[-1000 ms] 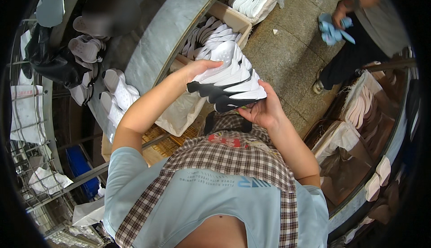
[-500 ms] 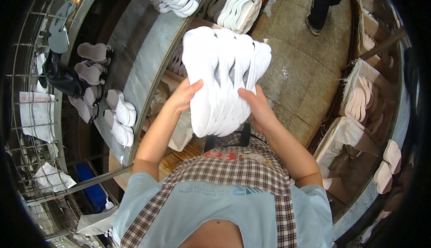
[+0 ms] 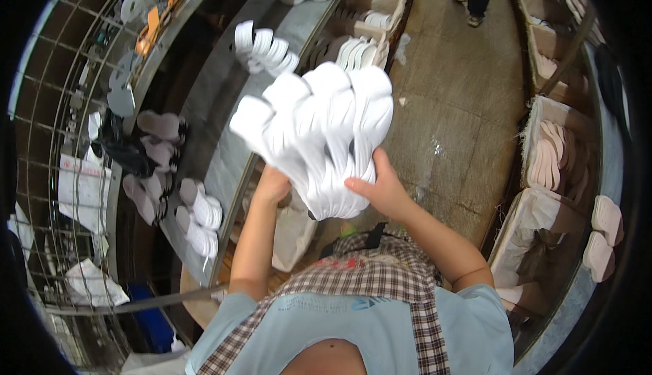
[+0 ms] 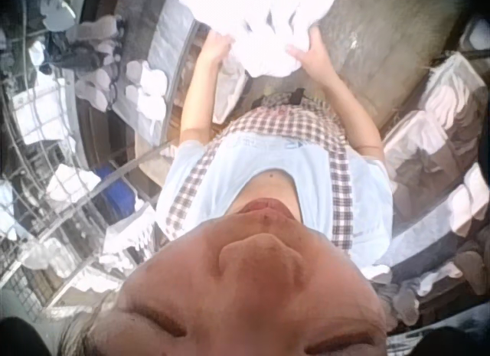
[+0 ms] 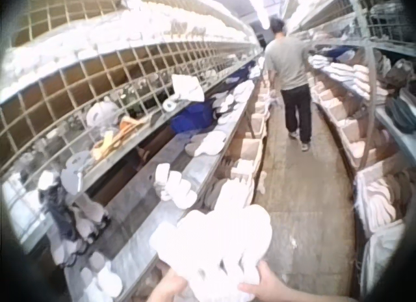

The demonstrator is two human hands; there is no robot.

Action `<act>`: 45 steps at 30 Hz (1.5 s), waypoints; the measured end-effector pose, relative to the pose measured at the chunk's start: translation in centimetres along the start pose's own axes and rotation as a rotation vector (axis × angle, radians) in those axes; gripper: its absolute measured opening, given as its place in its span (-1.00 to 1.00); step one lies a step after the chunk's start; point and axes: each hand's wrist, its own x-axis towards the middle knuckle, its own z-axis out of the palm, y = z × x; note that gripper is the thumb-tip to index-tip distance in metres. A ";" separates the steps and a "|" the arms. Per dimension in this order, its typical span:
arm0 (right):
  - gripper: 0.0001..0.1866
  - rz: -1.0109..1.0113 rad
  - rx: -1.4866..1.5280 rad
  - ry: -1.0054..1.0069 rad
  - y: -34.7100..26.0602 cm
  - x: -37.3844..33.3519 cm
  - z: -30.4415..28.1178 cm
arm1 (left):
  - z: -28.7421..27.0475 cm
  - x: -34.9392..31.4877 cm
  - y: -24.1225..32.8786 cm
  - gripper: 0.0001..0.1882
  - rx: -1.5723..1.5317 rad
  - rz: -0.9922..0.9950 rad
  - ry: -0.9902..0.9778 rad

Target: The person repeatedly picks up white slipper-like footwear from a metal rack, inspects the soles, and places them into a plastic bin. The person handles the items one at a time or in small groups, turning them over to view the bottom before stacking them in the bin.

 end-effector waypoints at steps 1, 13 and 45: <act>-0.14 -0.080 -0.065 -0.002 0.3 0.4 0.1 | 0.0 -0.1 0.0 -0.32 0.108 0.049 0.022; -0.38 0.053 0.137 -0.262 0.5 3.7 -0.3 | 0.6 -1.8 0.3 -0.42 -0.797 -0.258 -0.110; -0.01 0.189 0.897 -0.079 5.1 1.6 1.3 | 3.8 -1.8 1.1 -0.37 -1.061 -0.192 -0.226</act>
